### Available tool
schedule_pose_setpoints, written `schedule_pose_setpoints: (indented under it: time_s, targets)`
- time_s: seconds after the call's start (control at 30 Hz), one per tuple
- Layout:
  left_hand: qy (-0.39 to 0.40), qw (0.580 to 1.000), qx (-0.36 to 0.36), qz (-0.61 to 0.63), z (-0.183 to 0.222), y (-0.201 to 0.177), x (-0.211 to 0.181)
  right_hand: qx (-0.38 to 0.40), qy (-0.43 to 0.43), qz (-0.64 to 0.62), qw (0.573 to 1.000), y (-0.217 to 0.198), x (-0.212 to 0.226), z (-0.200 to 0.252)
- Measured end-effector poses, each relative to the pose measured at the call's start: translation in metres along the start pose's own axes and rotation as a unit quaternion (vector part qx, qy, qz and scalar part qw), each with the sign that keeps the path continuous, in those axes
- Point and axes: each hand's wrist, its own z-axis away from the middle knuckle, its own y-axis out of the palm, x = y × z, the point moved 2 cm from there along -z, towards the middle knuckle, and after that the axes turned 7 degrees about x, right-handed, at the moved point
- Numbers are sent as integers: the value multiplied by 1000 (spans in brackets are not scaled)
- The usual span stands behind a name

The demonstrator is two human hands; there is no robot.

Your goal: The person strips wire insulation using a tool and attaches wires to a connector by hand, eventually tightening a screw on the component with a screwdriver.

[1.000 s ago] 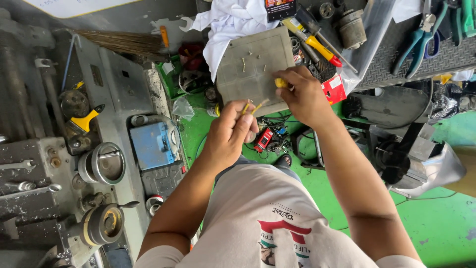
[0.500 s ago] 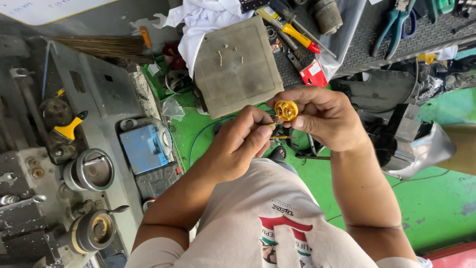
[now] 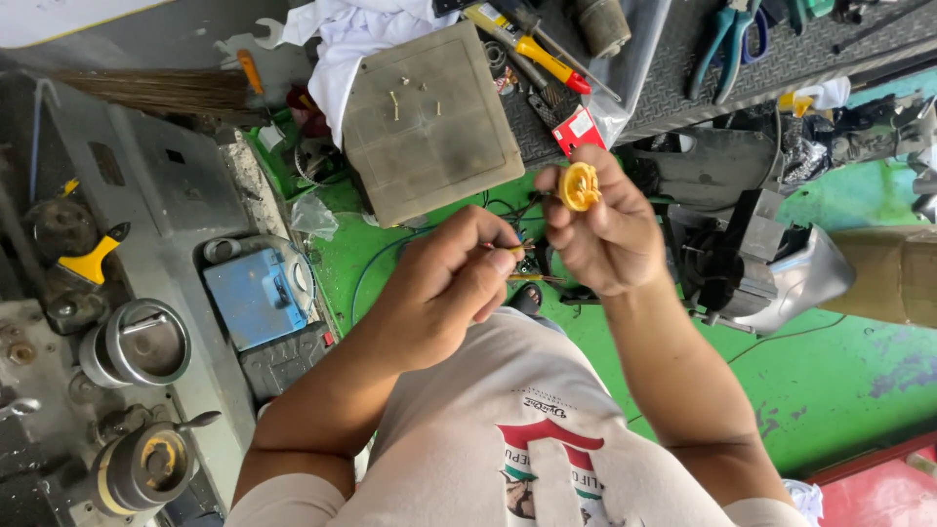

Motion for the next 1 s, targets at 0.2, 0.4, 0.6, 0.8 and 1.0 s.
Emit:
schedule_pose_setpoints:
  time_s: [0.2,0.4,0.6,0.8,1.0]
  targets:
    - [-20,999,1,-31,2,-9,-5,-32,-39,27,998,-17,-27,11]
    - [-12,990,8,-141,-6,1,-12,-34,-79,188,978,29,-20,1]
    - [11,967,16,-252,-17,10,-29,-20,-71,337,939,42,-6,4]
    - [23,946,29,-322,-21,16,-34,2,-76,413,907,58,1,7]
    - [45,922,58,-381,-23,23,-55,35,-122,324,937,43,7,8]
